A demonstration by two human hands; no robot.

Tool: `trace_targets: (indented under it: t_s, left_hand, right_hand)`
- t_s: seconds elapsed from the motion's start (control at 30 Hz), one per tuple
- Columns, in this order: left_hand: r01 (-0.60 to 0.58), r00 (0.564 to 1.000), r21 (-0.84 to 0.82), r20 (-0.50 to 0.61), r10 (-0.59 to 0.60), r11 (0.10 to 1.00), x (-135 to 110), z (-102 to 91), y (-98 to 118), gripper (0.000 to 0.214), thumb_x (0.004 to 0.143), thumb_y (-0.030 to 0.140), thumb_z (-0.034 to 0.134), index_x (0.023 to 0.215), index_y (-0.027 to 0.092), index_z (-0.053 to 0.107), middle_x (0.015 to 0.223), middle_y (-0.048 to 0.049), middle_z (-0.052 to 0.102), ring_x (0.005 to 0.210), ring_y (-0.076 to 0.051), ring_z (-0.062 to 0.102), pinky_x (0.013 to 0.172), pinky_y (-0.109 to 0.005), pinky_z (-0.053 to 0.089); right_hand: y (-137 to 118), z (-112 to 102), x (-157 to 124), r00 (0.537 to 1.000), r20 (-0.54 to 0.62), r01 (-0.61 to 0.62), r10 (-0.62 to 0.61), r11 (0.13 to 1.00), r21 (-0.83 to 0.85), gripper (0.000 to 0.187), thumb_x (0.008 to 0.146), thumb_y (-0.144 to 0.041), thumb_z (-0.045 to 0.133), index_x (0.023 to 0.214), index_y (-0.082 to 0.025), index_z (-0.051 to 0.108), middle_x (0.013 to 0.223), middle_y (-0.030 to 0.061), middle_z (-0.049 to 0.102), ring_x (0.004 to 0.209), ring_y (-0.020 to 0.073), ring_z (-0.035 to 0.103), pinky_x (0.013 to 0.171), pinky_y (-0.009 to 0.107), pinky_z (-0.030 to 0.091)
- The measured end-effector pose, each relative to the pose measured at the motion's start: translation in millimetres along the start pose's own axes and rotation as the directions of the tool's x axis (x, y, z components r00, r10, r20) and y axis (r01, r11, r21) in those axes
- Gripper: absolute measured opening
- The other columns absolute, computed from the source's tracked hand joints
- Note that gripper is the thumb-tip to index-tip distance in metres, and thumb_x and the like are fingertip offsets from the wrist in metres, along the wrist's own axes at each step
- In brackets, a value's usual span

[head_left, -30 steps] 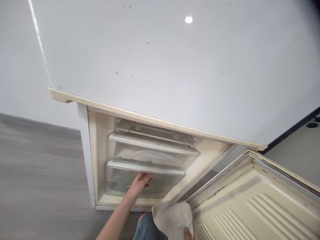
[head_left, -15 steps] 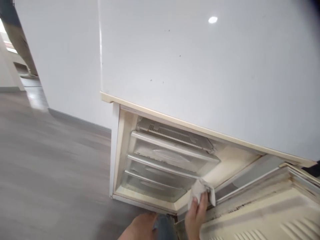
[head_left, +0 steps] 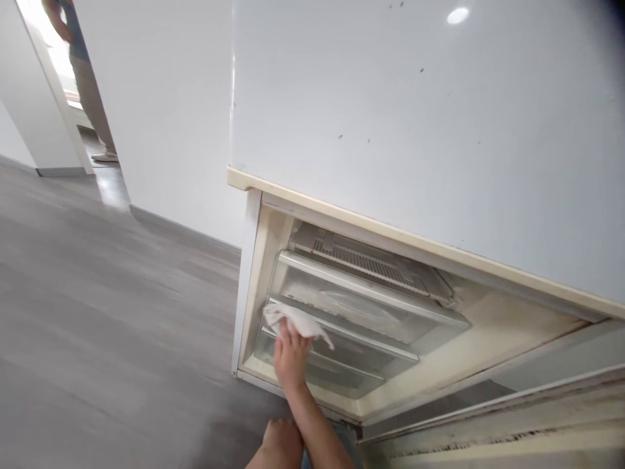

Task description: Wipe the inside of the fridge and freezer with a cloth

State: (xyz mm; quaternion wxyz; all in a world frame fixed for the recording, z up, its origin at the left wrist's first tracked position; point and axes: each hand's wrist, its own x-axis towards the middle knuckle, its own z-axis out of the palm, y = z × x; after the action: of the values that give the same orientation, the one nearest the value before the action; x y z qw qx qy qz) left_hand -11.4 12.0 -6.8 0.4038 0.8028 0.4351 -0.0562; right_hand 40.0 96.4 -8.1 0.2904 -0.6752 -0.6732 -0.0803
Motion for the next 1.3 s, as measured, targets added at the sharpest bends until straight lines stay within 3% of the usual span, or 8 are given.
trace_targets:
  t_s: [0.13,0.27,0.47,0.63,0.8,0.93,1.13,1.3]
  left_hand:
    - [0.034,0.999,0.163,0.02,-0.038,0.986,-3.0,-18.4,-1.7,0.041,0.066,0.006,0.053,0.104,0.008,0.068,0.108,-0.0285,0.067,0.103,-0.043,0.062,0.086,-0.058,0.047]
    - [0.026,1.0,0.206,-0.011,-0.024,0.978,-8.1,-33.2,0.0,0.046,0.068,0.009,0.053,0.113,0.007,0.062,0.111,-0.027,0.066,0.104,-0.04,0.062,0.087,-0.054,0.048]
    - [0.031,0.998,0.179,-0.055,-0.022,0.983,-16.0,-41.2,0.8,0.045,0.07,0.01,0.051,0.114,0.009,0.061,0.112,-0.0248,0.066,0.103,-0.039,0.063,0.087,-0.054,0.048]
    - [0.025,0.999,0.201,-0.038,-0.018,0.979,-19.0,-41.0,8.1,0.043,0.072,0.011,0.052,0.113,0.011,0.062,0.112,-0.0231,0.067,0.104,-0.037,0.063,0.089,-0.054,0.048]
    - [0.006,1.0,0.251,0.028,-0.013,0.968,-9.6,-36.6,13.4,0.041,0.071,0.01,0.054,0.111,0.008,0.062,0.111,-0.0227,0.067,0.104,-0.038,0.063,0.088,-0.053,0.05]
    - [-0.013,0.998,0.286,0.06,-0.004,0.958,-5.6,-35.7,14.4,0.045,0.069,0.011,0.057,0.113,0.01,0.061,0.113,-0.0208,0.067,0.105,-0.036,0.063,0.089,-0.052,0.05]
    - [-0.017,0.998,0.283,0.064,-0.002,0.959,-14.1,-43.8,14.0,0.044,0.076,0.014,0.048,0.119,0.007,0.057,0.117,-0.0221,0.064,0.109,-0.036,0.06,0.093,-0.052,0.048]
    - [0.044,0.996,0.266,0.06,-0.062,0.963,-17.5,-46.9,8.8,0.047,0.075,0.014,0.05,0.122,0.008,0.055,0.118,-0.022,0.064,0.11,-0.037,0.06,0.092,-0.052,0.048]
  right_hand:
    - [-16.6,1.3,18.2,0.96,0.199,0.199,-0.195,0.98,-0.002,0.038,0.093,-0.022,0.037,0.125,-0.03,0.056,0.11,0.0053,0.065,0.103,0.0224,0.056,0.098,0.043,0.037]
    - [32.9,-17.1,-4.8,0.957,0.176,0.25,-0.229,0.963,-0.103,0.038,0.089,-0.015,0.042,0.115,-0.032,0.064,0.111,0.0038,0.067,0.109,0.0227,0.055,0.105,0.042,0.029]
    - [108.2,-58.0,-55.0,0.993,-0.032,-0.114,0.11,0.933,-0.34,0.036,0.092,-0.025,0.037,0.117,-0.019,0.063,0.109,0.0127,0.066,0.103,0.0283,0.056,0.098,0.048,0.032]
    - [69.6,-42.6,-41.0,0.967,-0.129,-0.248,0.218,0.922,-0.299,0.046,0.095,-0.033,0.031,0.124,-0.007,0.056,0.122,0.0213,0.057,0.107,0.0329,0.052,0.091,0.047,0.035]
    - [47.8,-18.1,-28.0,0.981,-0.171,-0.139,0.093,0.95,-0.28,0.044,0.095,-0.033,0.032,0.13,-0.013,0.051,0.127,0.0162,0.056,0.113,0.0332,0.048,0.094,0.05,0.032]
    - [97.1,-30.3,-45.4,0.985,-0.148,0.034,-0.094,0.931,-0.364,0.035,0.093,-0.025,0.04,0.122,-0.021,0.059,0.111,0.011,0.065,0.098,0.0247,0.057,0.085,0.039,0.038]
    - [171.5,-45.5,-85.9,0.954,-0.212,0.057,-0.213,0.82,-0.569,0.025,0.091,-0.025,0.046,0.081,-0.017,0.068,0.066,0.0082,0.065,0.07,0.0233,0.061,0.075,0.039,0.042]
    - [177.3,-46.4,-99.9,0.9,-0.416,-0.084,-0.133,0.882,-0.465,0.033,0.091,-0.033,0.044,0.107,-0.009,0.059,0.097,0.0192,0.064,0.092,0.0307,0.059,0.078,0.044,0.046]
